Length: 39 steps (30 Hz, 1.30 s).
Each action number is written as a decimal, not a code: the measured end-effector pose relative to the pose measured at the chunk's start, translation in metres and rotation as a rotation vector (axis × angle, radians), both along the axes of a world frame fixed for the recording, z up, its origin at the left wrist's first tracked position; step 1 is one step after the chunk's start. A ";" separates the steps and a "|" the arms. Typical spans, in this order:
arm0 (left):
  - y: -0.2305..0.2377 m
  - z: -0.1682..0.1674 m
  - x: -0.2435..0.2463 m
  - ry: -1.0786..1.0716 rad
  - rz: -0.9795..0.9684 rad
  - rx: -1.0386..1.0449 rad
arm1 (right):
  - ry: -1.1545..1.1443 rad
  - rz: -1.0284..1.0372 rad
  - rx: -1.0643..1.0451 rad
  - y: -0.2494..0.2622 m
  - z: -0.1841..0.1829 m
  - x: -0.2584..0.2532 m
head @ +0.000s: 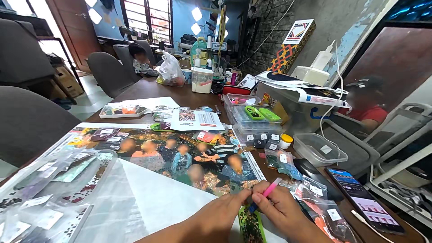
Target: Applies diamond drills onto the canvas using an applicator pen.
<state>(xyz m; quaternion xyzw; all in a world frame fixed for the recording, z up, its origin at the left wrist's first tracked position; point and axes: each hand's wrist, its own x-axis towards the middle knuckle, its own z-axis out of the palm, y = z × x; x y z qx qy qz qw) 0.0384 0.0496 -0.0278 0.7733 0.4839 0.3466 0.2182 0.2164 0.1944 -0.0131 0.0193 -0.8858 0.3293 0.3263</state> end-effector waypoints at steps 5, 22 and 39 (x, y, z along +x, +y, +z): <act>0.000 0.000 0.000 -0.009 0.002 0.003 | 0.009 0.008 -0.030 0.001 0.002 0.001; 0.001 0.001 -0.001 0.012 0.007 -0.055 | -0.035 0.096 -0.017 -0.002 -0.004 -0.003; 0.000 0.004 0.000 0.022 0.012 -0.055 | -0.031 0.074 -0.055 -0.002 -0.003 -0.002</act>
